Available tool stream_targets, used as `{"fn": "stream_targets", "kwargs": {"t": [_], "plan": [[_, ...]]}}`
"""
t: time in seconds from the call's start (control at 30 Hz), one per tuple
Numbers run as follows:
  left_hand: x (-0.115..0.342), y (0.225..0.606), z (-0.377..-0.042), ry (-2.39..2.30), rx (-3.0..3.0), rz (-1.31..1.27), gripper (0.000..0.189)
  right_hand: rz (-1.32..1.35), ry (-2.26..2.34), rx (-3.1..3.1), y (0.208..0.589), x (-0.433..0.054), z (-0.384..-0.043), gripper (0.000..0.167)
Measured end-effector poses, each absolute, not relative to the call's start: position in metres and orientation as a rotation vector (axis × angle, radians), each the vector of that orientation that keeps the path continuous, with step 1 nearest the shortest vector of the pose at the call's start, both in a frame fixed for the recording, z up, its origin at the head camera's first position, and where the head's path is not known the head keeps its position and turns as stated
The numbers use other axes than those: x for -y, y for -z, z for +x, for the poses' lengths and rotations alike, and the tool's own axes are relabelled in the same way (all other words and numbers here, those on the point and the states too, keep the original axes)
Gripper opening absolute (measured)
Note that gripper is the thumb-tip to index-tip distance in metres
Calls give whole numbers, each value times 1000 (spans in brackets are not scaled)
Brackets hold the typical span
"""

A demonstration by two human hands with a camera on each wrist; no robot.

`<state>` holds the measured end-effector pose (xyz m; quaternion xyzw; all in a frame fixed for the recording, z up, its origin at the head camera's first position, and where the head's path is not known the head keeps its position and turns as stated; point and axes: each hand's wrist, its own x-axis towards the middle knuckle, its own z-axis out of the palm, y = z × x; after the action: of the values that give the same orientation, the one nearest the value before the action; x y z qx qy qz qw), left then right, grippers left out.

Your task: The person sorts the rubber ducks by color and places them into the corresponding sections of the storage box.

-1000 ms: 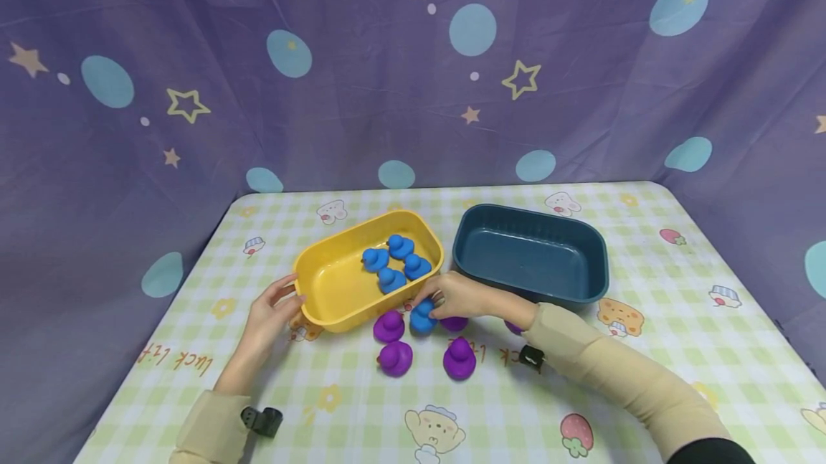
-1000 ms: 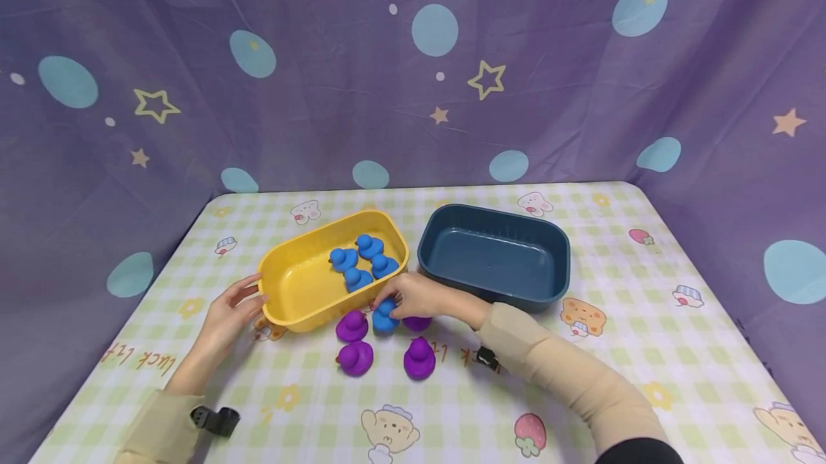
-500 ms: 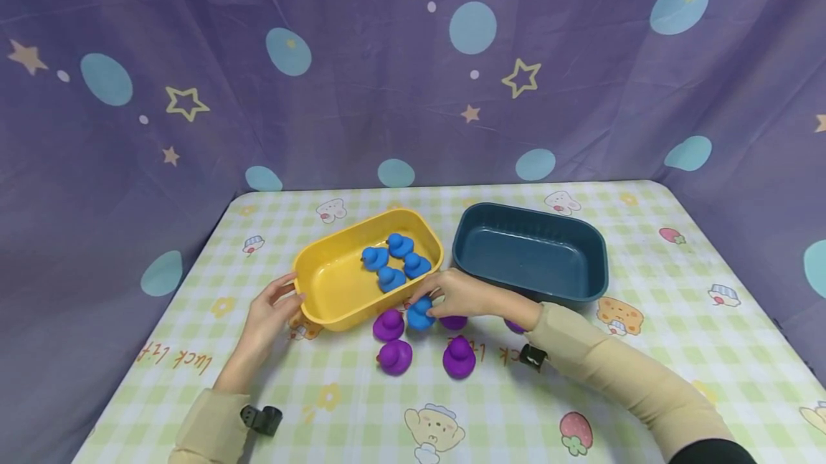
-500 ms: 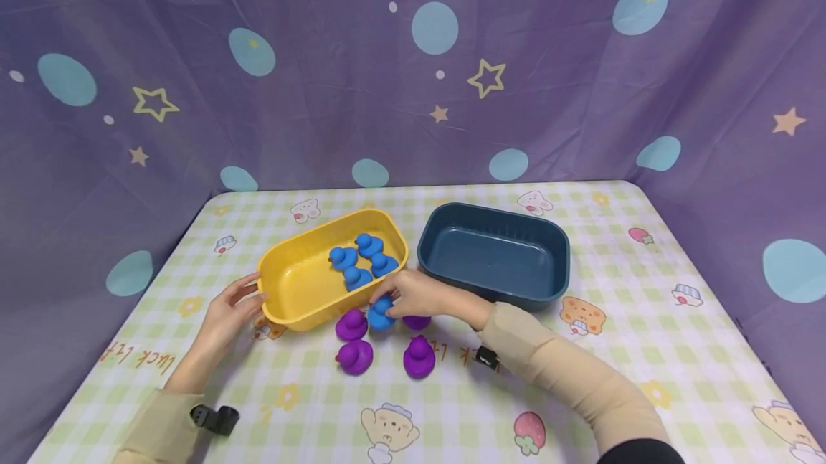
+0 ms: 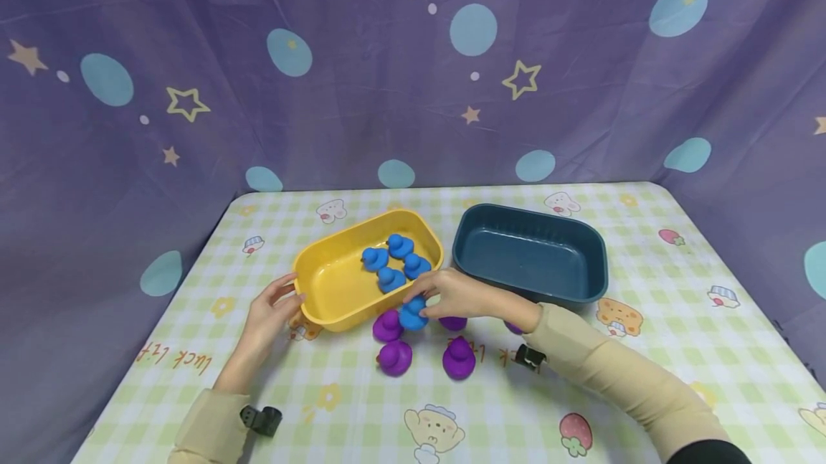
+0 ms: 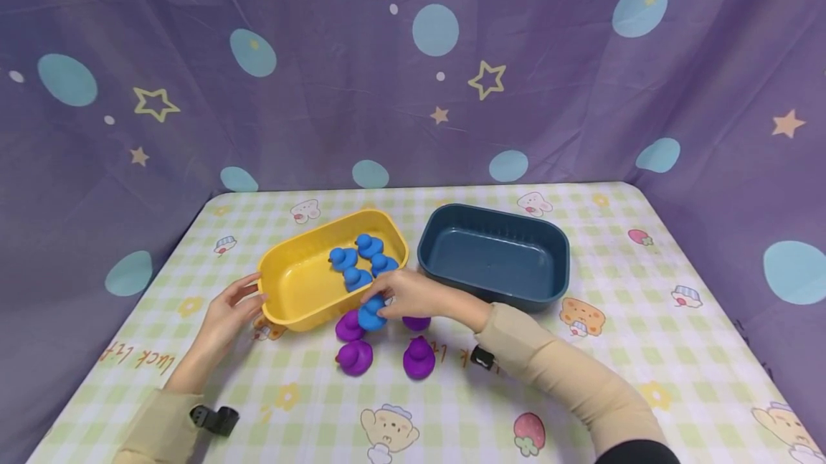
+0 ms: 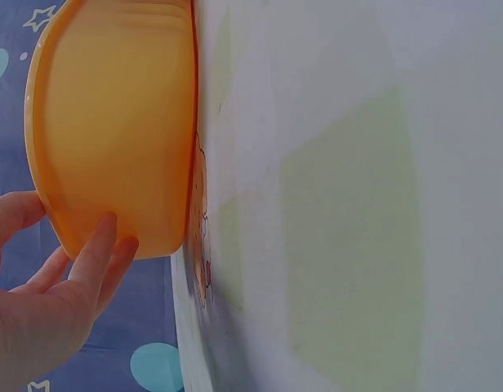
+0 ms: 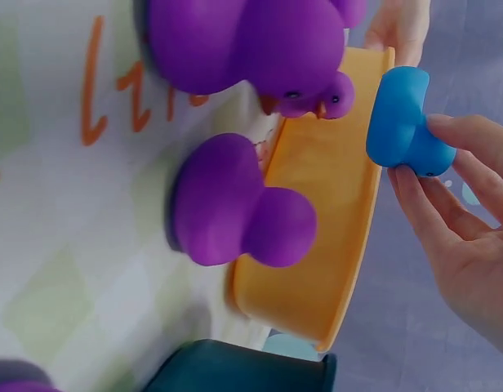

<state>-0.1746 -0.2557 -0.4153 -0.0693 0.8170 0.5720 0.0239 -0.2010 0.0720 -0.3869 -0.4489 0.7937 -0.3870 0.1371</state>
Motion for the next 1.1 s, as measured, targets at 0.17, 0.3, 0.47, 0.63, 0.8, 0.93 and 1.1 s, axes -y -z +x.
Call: {"fn": "stream_targets", "kwargs": {"t": [0.17,0.3,0.47,0.63,0.8,0.93,1.1], "plan": [[256,416,-175,-1756,-2532,-227,56,-1358,1156,-2275,381,-68,-200,25],[256,417,-175,-1753,-2530,-234,56,-1391,1166,-2287,377,-66,-201,24],[256,417,-176,-1755,-2532,-230,56,-1438,1168,-2328,372,-61,-202,24],[257,418,-176,-1772,-2522,-209,56,-1365,1238,-2272,367,-57,-201,25],[256,417,-175,-1774,-2520,-217,56,-1329,1254,-2285,363,-52,-202,26],[256,417,-176,-1778,-2525,-217,55,-1329,1267,-2289,360,-47,-204,27],[256,419,-175,-1804,-2540,-184,55,-1338,1236,-2342,358,-41,-209,26]]}}
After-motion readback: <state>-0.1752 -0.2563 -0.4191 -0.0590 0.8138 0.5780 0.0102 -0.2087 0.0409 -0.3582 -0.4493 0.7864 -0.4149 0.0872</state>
